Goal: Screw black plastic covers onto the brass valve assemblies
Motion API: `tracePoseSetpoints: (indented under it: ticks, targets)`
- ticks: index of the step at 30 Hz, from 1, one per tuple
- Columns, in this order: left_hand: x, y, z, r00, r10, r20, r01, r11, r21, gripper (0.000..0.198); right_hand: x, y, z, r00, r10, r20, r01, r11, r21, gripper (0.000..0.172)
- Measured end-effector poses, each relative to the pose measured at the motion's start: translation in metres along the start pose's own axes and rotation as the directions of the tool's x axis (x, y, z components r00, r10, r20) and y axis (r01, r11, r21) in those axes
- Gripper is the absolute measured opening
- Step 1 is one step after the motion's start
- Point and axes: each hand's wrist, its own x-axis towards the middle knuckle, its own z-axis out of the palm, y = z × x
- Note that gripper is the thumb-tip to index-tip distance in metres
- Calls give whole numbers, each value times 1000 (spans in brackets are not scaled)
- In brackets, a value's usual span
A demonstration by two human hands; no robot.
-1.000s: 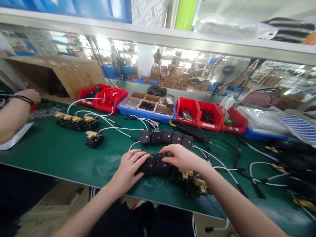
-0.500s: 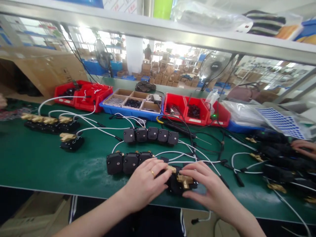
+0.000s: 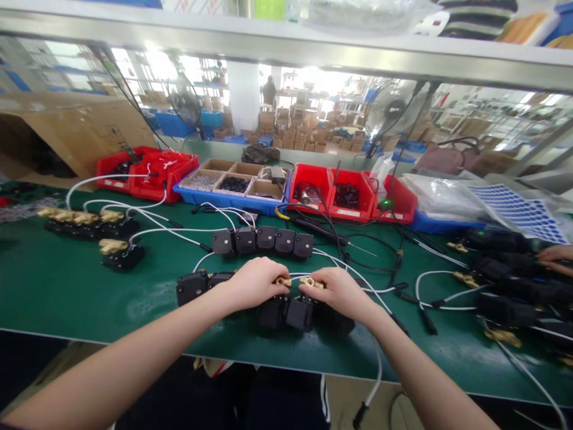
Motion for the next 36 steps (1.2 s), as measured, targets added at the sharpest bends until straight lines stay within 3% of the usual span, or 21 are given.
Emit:
tracePoseSetpoints:
  ticks: [4,6,8,12,15,16,18,20,22,24,26,29,36]
  targets:
    - [14,-8,2,1000,-7,-10,7,999,38,18,30,14,-1,987,63,148,-84,986,144,56]
    - [18,-12,3,998,-29,-57,33,997,65,20,36,19,-1,989,83,119,-105,977,188,47]
    - [19,-13,3,991,-50,-123,60,995,79,22,33,24,-3,989,144,8,-143,967,212,38]
    - [4,-2,4,975,11,-221,-10,1000,5,32,-5,28,-17,918,305,-253,-237,935,265,41]
    - [-10,19,18,961,43,-273,-37,999,26,53,-51,21,-19,901,342,-268,-261,918,297,42]
    - [-13,26,25,951,31,-309,-5,997,83,61,-66,17,-14,896,357,-266,-277,915,294,41]
    - [-13,36,42,934,21,-357,45,983,177,71,-88,9,5,861,401,-313,-331,908,255,56]
    - [-8,41,55,925,25,-380,58,977,207,69,-99,3,30,802,409,-436,-370,912,177,65]
    - [-3,41,63,917,41,-397,42,980,197,60,-101,0,52,749,380,-543,-373,919,129,60]
    - [-1,39,64,904,59,-422,26,981,193,54,-96,-3,62,724,358,-589,-357,926,123,52]
    - [0,39,60,898,80,-433,25,972,233,52,-88,-4,60,741,330,-585,-319,939,126,43]
    - [-1,39,52,919,96,-382,34,946,321,52,-74,-4,46,808,268,-524,-227,963,142,32]
    - [2,25,48,968,106,-229,-46,967,251,66,-59,-1,10,925,201,-323,-111,955,277,38]
